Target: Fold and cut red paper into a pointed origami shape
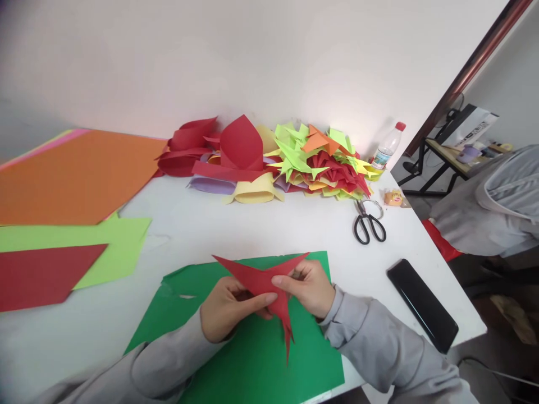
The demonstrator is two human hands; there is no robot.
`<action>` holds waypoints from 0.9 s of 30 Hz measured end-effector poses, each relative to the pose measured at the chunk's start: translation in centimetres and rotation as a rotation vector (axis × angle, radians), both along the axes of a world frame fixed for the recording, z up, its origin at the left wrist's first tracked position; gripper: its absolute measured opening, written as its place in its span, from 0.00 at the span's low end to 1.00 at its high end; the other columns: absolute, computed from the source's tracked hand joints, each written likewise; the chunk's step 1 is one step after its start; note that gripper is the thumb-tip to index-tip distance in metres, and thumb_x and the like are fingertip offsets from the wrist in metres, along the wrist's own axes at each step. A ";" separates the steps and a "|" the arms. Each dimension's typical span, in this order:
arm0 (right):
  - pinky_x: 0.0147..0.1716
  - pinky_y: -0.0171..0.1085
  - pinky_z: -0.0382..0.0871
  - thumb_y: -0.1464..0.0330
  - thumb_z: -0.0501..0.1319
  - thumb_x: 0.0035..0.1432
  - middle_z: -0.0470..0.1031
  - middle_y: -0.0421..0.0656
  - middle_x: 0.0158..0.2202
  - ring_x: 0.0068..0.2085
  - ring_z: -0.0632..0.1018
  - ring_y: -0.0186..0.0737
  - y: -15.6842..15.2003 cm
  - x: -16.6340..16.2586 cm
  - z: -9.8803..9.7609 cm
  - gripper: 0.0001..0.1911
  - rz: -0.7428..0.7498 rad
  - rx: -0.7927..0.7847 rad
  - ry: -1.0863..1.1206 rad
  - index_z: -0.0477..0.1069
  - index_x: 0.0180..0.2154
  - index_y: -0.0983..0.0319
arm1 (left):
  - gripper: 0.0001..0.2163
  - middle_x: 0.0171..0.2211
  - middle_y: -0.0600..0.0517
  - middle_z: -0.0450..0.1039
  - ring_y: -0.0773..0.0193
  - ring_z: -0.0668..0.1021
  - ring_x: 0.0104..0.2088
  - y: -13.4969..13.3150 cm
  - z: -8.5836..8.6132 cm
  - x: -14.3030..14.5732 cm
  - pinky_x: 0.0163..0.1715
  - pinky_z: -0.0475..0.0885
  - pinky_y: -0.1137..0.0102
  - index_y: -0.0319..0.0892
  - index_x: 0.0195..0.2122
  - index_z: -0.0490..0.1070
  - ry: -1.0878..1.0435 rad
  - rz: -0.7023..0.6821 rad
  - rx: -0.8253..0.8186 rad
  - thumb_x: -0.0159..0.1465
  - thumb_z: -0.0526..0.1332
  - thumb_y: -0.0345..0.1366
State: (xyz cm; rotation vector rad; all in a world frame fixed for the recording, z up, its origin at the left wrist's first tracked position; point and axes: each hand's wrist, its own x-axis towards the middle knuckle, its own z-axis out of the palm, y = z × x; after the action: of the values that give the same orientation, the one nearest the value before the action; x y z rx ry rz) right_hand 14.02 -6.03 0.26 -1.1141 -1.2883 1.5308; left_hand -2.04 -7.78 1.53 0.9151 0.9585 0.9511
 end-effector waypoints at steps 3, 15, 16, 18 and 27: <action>0.24 0.32 0.65 0.48 0.66 0.48 0.71 0.37 0.20 0.22 0.70 0.31 0.0 0.0 0.3 0.24 0.048 -0.004 0.083 0.70 0.24 0.63 | 0.10 0.20 0.49 0.79 0.63 0.78 0.18 0.4 0.0 -0.3 0.19 0.76 0.74 0.39 0.22 0.80 -0.044 0.075 -0.030 0.42 0.75 0.39; 0.25 0.33 0.67 0.59 0.67 0.53 0.73 0.39 0.27 0.24 0.71 0.31 -0.2 0.9 0.3 0.12 0.081 0.247 -0.090 0.73 0.33 0.61 | 0.11 0.23 0.54 0.80 0.62 0.80 0.24 2.4 0.5 -2.0 0.20 0.80 0.73 0.40 0.23 0.79 -0.099 0.389 0.042 0.39 0.76 0.36; 0.25 0.33 0.67 0.60 0.66 0.54 0.73 0.40 0.29 0.24 0.71 0.31 -0.2 0.9 0.3 0.11 0.069 0.323 -0.153 0.73 0.33 0.61 | 0.10 0.24 0.54 0.80 0.61 0.80 0.24 2.4 0.5 -2.0 0.20 0.80 0.73 0.40 0.23 0.79 -0.075 0.395 0.074 0.40 0.75 0.36; 0.26 0.34 0.68 0.62 0.66 0.55 0.74 0.42 0.31 0.26 0.72 0.32 -0.2 0.8 0.6 0.08 0.041 0.478 -0.258 0.73 0.34 0.60 | 0.09 0.24 0.53 0.80 0.60 0.81 0.25 2.2 0.4 -2.0 0.21 0.80 0.72 0.41 0.24 0.79 -0.040 0.392 0.123 0.42 0.74 0.36; 0.37 0.40 0.71 0.69 0.63 0.58 0.76 0.44 0.34 0.37 0.76 0.40 -0.3 0.8 0.9 0.04 -0.093 0.890 -0.484 0.71 0.37 0.59 | 0.08 0.28 0.51 0.81 0.56 0.81 0.28 1.8 -0.3 -2.5 0.28 0.81 0.65 0.44 0.27 0.80 0.068 0.251 0.256 0.45 0.73 0.37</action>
State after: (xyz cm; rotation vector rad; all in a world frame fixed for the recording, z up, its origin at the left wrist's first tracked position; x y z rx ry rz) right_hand 14.80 -6.37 1.15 -0.9233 -1.9293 0.4735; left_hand -4.52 -5.99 1.26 1.0631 1.0413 1.2845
